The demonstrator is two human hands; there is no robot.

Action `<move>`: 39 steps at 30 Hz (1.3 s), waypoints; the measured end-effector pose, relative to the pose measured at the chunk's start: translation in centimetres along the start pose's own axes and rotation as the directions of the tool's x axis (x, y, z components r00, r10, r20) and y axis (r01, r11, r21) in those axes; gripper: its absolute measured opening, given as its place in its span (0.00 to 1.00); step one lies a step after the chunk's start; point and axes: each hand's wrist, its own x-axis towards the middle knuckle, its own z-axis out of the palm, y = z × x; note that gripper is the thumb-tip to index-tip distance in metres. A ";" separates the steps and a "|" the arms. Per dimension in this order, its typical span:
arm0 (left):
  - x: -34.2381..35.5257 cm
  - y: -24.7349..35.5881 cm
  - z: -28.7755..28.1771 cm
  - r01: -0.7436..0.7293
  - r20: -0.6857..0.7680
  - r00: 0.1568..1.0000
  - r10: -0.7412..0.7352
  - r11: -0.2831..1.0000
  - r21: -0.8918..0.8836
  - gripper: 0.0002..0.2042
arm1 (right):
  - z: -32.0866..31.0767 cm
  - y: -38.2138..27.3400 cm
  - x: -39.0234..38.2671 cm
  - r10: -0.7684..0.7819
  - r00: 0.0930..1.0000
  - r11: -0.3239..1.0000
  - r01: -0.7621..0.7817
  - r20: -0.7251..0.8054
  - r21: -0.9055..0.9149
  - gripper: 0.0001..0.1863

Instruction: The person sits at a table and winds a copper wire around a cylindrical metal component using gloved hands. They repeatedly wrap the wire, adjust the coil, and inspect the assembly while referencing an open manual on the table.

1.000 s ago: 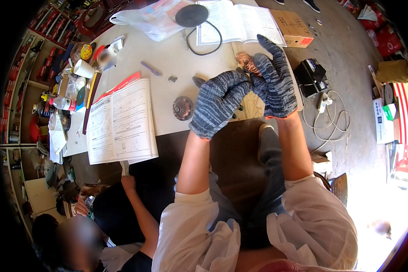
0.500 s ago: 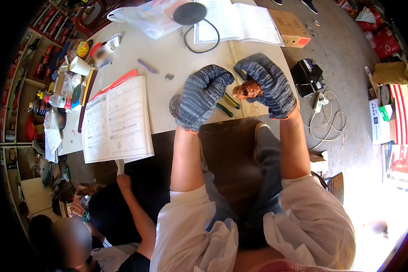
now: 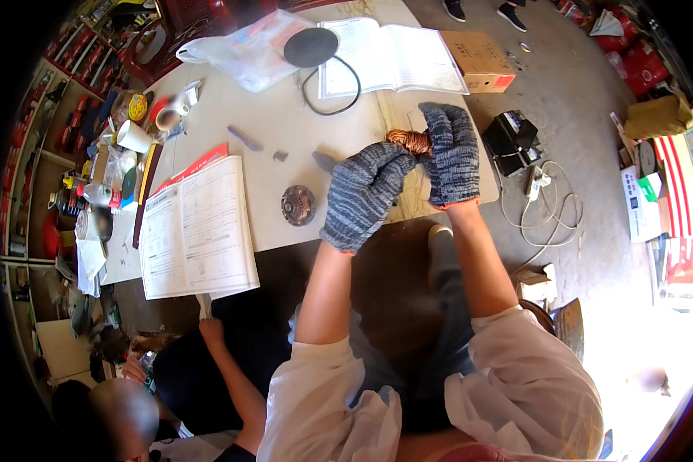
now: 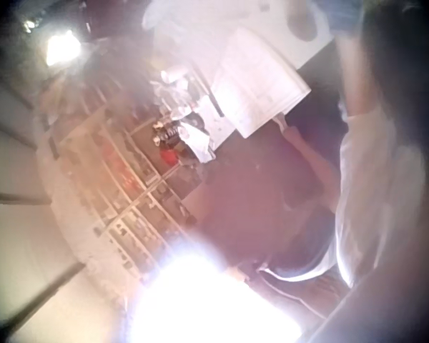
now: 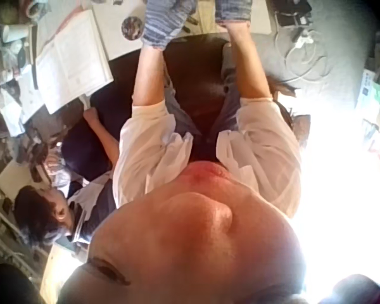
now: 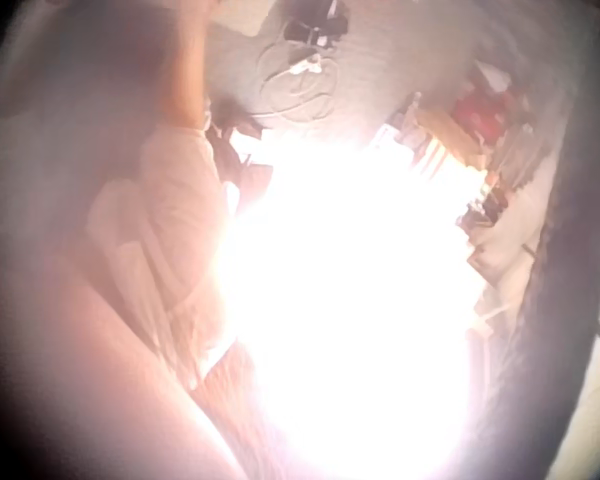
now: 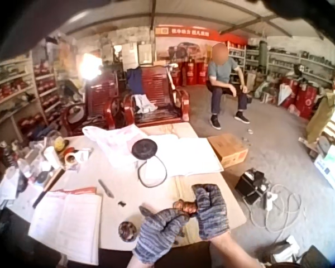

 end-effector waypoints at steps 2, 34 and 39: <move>0.3 0.3 -0.4 0.089 0.024 0.996 -0.087 0.990 -0.106 0.06 | -0.3 0.9 0.1 -0.205 0.975 0.934 0.222 0.089 -0.280 0.18; 0.0 -1.2 1.6 0.072 -0.147 0.985 -0.093 0.987 -0.146 0.06 | -2.1 -0.5 0.2 -0.004 0.945 0.998 -0.015 0.327 0.055 0.28; 0.8 -0.4 0.8 0.102 -0.189 0.975 -0.113 0.992 -0.070 0.09 | -2.0 -0.6 0.1 -0.095 0.916 0.994 0.110 0.389 -0.015 0.29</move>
